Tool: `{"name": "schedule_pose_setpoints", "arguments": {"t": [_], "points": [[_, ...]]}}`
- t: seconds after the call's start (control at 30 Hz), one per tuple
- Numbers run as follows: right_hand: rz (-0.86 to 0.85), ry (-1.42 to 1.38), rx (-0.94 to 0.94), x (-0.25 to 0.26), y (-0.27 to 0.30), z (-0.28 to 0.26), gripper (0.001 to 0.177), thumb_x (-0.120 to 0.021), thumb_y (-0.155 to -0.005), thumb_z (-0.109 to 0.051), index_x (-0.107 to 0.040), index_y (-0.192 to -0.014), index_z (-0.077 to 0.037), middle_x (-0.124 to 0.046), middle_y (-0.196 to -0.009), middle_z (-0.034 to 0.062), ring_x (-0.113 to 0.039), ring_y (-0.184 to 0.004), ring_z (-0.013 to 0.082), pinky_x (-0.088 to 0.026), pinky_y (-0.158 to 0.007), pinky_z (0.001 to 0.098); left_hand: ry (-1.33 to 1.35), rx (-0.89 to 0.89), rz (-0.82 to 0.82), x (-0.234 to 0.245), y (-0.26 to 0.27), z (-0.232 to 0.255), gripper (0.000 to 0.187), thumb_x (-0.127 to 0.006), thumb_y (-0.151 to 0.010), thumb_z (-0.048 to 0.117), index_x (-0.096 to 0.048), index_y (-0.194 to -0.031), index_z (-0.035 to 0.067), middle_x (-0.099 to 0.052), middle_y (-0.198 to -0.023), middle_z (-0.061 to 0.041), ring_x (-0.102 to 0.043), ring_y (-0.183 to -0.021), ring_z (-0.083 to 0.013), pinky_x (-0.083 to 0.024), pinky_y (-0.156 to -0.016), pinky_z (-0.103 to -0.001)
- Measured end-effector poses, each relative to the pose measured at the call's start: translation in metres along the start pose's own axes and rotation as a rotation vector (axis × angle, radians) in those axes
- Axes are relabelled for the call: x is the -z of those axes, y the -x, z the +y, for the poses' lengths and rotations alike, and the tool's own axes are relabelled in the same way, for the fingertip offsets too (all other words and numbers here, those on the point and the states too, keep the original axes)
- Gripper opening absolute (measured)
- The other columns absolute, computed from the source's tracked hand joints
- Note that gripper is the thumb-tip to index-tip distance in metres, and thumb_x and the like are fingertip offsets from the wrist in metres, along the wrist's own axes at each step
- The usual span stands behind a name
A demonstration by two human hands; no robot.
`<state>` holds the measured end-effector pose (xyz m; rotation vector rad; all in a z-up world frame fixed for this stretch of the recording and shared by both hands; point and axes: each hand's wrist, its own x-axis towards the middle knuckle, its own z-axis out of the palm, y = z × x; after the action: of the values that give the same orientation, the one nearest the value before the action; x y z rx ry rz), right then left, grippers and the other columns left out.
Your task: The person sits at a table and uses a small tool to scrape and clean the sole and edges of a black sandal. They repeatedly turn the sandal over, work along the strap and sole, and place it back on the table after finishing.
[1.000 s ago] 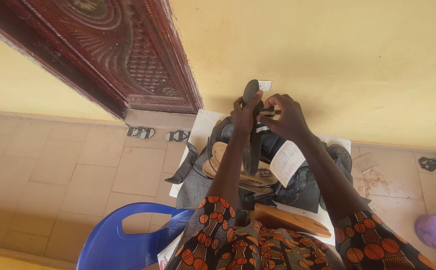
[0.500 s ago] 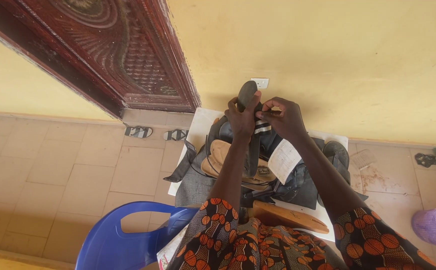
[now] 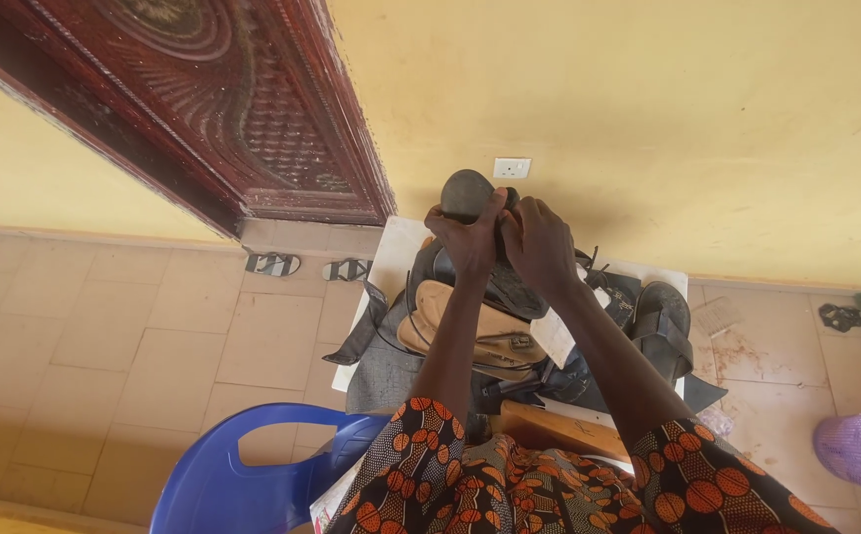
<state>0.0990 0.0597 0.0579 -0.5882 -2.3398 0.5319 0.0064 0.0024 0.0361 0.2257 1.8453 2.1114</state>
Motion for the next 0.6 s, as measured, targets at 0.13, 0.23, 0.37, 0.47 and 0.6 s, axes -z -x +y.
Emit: {"name": "schedule_pose_setpoints", "arguments": {"t": [0.13, 0.23, 0.37, 0.47, 0.6], "points": [[-0.089, -0.202, -0.013, -0.007, -0.002, 0.025, 0.022, -0.049, -0.112, -0.013, -0.057, -0.094, -0.004, -0.049, -0.063, 0.0128, -0.06, -0.053, 0.0361, -0.043, -0.042, 0.042, -0.023, 0.022, -0.057, 0.013, 0.005, 0.008, 0.101, -0.09, -0.08, 0.056, -0.021, -0.137, 0.01, -0.035, -0.137, -0.033, -0.043, -0.132, -0.052, -0.036, -0.108, -0.073], [-0.095, -0.301, -0.038, 0.005, -0.002, 0.021, 0.011, -0.057, -0.108, -0.009, -0.063, -0.099, -0.006, -0.055, -0.064, 0.0138, -0.061, -0.053, 0.0326, -0.045, -0.042, 0.0385, -0.003, 0.03, -0.086, 0.017, 0.002, 0.017, 0.1, -0.087, -0.082, 0.057, -0.022, -0.14, 0.009, -0.035, -0.14, -0.034, -0.043, -0.133, -0.0534, -0.038, -0.106, -0.075], [-0.104, -0.292, -0.007, 0.029, 0.003, 0.016, 0.043, -0.063, -0.083, 0.008, -0.068, -0.119, -0.014, -0.06, -0.11, 0.0143, -0.067, -0.09, 0.035, -0.058, -0.064, 0.0454, 0.051, 0.235, -0.115, 0.03, -0.003, 0.032, 0.116, -0.078, -0.079, 0.07, -0.017, -0.151, 0.003, -0.033, -0.144, -0.036, -0.044, -0.134, -0.049, -0.038, -0.109, -0.07], [-0.149, -0.113, 0.202, 0.04, 0.006, 0.015, 0.046, -0.067, -0.083, 0.002, -0.073, -0.126, -0.014, -0.053, -0.143, 0.0189, -0.061, -0.119, 0.045, -0.059, -0.083, 0.0531, 0.034, 0.355, -0.17, 0.03, -0.006, 0.041, 0.127, -0.074, -0.075, 0.078, -0.014, -0.159, 0.004, -0.036, -0.143, -0.033, -0.048, -0.129, -0.0434, -0.042, -0.106, -0.063], [-0.018, 0.095, 0.491, 0.026, 0.013, 0.024, 0.028, -0.069, -0.097, -0.009, -0.074, -0.123, -0.013, -0.066, -0.128, 0.0131, -0.067, -0.117, 0.0353, -0.06, -0.084, 0.0448, -0.009, 0.481, -0.255, 0.034, 0.011, 0.068, 0.136, -0.062, -0.07, 0.09, -0.018, -0.163, 0.001, -0.042, -0.144, -0.031, -0.053, -0.126, -0.0393, -0.045, -0.102, -0.058]]}}
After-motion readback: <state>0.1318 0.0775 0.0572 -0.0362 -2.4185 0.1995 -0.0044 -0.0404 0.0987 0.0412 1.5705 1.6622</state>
